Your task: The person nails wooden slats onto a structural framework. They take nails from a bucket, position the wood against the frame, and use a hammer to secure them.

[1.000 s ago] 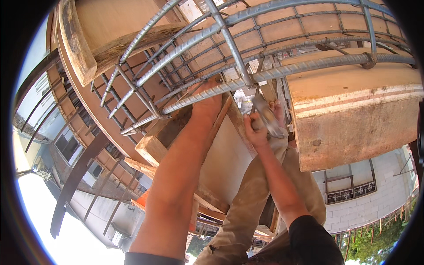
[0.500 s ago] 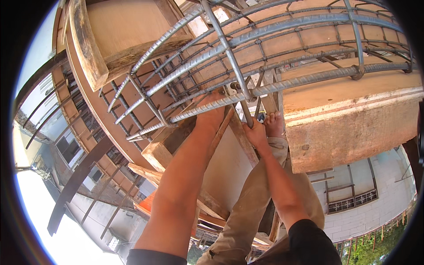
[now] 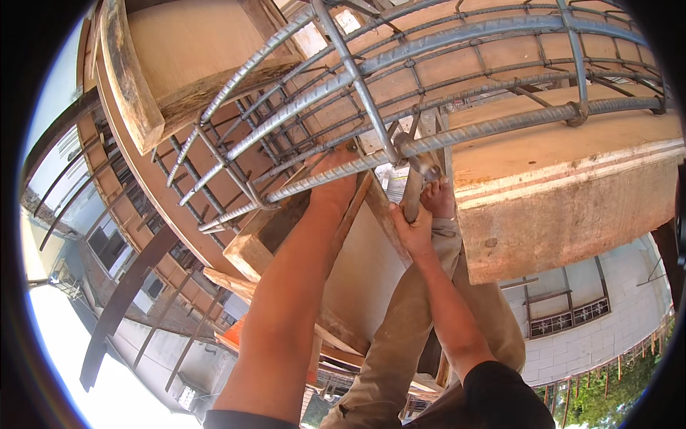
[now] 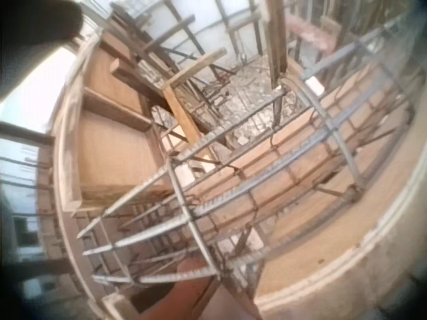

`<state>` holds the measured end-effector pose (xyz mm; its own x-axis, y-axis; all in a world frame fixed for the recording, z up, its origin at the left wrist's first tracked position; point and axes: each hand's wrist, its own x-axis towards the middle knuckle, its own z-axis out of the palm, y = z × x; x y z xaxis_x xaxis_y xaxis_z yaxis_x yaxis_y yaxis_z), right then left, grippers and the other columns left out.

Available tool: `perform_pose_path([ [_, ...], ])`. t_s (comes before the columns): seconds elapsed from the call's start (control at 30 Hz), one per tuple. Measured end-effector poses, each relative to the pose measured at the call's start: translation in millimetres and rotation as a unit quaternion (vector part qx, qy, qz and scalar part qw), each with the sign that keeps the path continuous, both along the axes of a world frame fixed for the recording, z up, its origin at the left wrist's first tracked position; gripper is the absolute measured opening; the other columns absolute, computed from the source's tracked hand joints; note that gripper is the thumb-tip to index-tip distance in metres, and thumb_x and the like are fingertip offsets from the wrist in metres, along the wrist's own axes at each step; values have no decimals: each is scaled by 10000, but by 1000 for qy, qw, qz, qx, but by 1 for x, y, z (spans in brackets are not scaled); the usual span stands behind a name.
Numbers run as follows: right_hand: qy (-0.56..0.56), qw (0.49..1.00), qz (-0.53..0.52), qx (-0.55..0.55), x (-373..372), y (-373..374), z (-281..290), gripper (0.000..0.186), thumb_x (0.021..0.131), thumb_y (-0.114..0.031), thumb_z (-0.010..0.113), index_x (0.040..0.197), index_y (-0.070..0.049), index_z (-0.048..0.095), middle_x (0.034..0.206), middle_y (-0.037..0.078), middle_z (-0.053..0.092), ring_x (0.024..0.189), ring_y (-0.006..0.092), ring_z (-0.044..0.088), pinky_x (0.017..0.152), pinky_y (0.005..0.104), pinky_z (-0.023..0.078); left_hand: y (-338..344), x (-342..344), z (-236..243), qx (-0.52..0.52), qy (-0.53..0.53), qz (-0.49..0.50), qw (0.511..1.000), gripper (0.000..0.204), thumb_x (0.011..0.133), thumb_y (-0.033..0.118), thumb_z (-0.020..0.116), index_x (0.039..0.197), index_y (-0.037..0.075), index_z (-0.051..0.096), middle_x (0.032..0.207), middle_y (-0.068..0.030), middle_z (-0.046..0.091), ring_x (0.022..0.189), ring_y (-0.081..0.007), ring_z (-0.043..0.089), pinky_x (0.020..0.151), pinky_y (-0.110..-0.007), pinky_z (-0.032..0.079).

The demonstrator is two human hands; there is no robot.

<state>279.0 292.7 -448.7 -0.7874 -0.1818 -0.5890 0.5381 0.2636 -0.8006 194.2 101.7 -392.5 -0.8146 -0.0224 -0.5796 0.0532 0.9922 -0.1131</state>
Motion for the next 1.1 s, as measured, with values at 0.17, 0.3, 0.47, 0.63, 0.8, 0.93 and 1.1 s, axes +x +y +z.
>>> perform_pose_path([
  [0.17,-78,997,28,13,30,6,-48,249,920,-243,697,917,-5,625,679,138,629,632,206,625,626,364,501,4,-14,-9,-15,-122,4,992,309,917,268,578,1150,149,741,1012,-179,740,963,-326,719,834,-430,563],
  [0.3,-154,979,130,29,24,7,-24,270,886,-252,651,1029,-23,655,802,240,670,769,379,691,743,436,532,-12,17,-23,57,-16,81,995,284,912,182,633,1148,56,728,1025,-187,744,959,-262,719,809,-364,557],
  [0.47,-175,976,129,25,-4,-11,-23,284,870,-236,655,1057,-22,661,874,264,687,891,406,702,805,446,533,-20,19,-48,151,19,167,974,302,911,184,601,1166,64,709,1230,-156,688,1114,-320,670,992,-544,468],
  [0.63,-155,966,199,57,2,-11,-48,281,862,-216,647,1062,-19,665,952,282,697,957,445,682,849,496,523,-8,-6,-26,-7,-89,32,996,258,893,159,650,1101,30,733,1162,-174,717,1088,-312,696,941,-436,532],
  [0.8,-152,966,199,56,11,-13,-43,289,852,-219,641,1045,-4,655,913,285,692,909,444,685,809,481,527,6,-30,47,-84,-167,13,982,306,884,156,673,1137,-12,707,1105,-192,736,1016,-292,735,902,-371,570],
  [0.93,-152,971,185,11,10,-14,-47,298,857,-241,646,1014,12,639,844,268,684,825,428,682,755,466,519,8,-28,58,-91,-140,-5,986,262,897,94,538,1084,-57,641,984,-215,726,962,-332,728,765,-432,592],
  [1.1,24,995,75,64,47,3,-59,257,891,-244,691,913,5,633,641,130,589,599,179,561,610,372,481,11,-36,53,-90,-135,-53,985,269,864,73,597,1089,-33,697,988,-178,742,978,-340,726,777,-420,605],
])
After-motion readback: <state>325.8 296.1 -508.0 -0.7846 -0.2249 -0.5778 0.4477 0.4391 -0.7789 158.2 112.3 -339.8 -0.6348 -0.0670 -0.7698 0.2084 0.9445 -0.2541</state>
